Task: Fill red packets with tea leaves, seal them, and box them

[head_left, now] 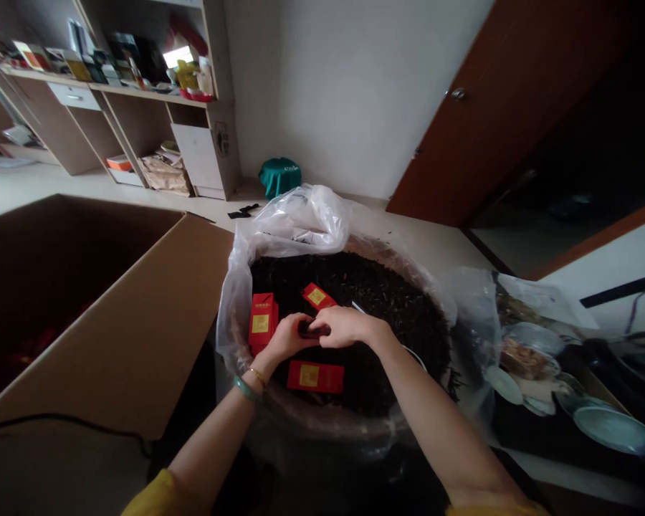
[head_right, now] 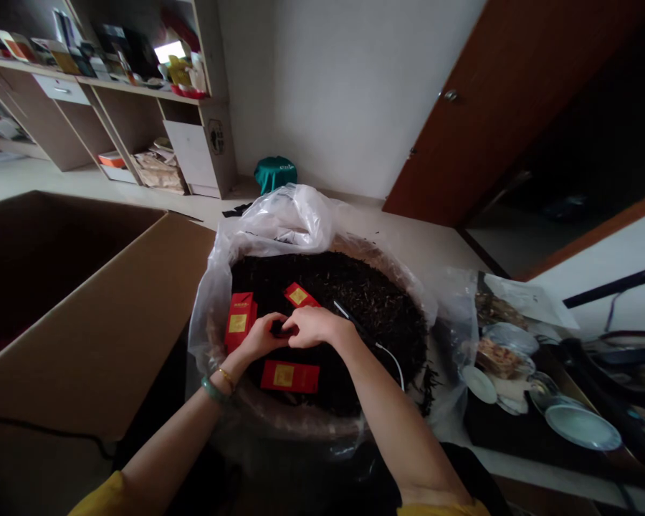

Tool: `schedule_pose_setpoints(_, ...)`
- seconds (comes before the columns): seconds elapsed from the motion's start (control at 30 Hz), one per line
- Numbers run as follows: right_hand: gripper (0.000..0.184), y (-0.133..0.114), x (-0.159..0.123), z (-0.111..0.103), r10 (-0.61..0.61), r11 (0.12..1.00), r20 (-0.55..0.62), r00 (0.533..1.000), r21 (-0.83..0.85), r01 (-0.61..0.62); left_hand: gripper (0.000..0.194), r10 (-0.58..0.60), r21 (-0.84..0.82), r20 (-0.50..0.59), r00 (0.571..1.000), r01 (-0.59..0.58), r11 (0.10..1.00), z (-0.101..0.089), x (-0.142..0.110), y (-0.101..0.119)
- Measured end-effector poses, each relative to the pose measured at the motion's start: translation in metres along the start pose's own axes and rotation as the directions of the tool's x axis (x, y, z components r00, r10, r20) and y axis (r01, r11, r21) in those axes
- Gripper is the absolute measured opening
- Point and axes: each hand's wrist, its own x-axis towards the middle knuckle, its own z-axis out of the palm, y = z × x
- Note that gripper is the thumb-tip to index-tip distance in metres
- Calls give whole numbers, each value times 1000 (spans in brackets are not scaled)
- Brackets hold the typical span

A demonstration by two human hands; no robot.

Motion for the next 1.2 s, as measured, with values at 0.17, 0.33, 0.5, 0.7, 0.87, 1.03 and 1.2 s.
schedule_pose_setpoints(0.17, 42, -3, -5, 0, -10, 998, -104, 994, -60, 4, 50, -35, -29, 9, 999, 35, 999, 0, 0, 0)
schedule_pose_setpoints(0.33, 25, -5, 0, 7, 60, 993, -21, 998, -102, -62, 37, 4, 32, 43, 999, -5, 999, 0, 0, 2)
schedule_pose_setpoints(0.5, 21, -4, -2, 10, 71, 989, -160, 985, -115, -90, 37, -19, 8, 28, 999, 19, 1000, 0, 0, 0)
schedule_pose_setpoints(0.7, 17, -6, -4, 13, 63, 989, -138, 988, -123, -81, 48, -47, -50, 24, 999, 48, 998, 0, 1, -3)
schedule_pose_setpoints(0.87, 23, 1, -1, 16, 106, 982, -139, 985, -141, -126, 45, -37, -113, -17, 999, 35, 993, 0, 1, -3)
schedule_pose_setpoints(1.03, 16, 11, -4, 15, 29, 995, -308, 951, -80, -56, 46, -90, -261, -36, 995, 77, 962, 1, 2, -5)
schedule_pose_setpoints(1.2, 21, 17, -1, 20, 82, 985, -252, 964, -126, -117, 45, -117, -402, -42, 992, 91, 911, 1, 3, -7)
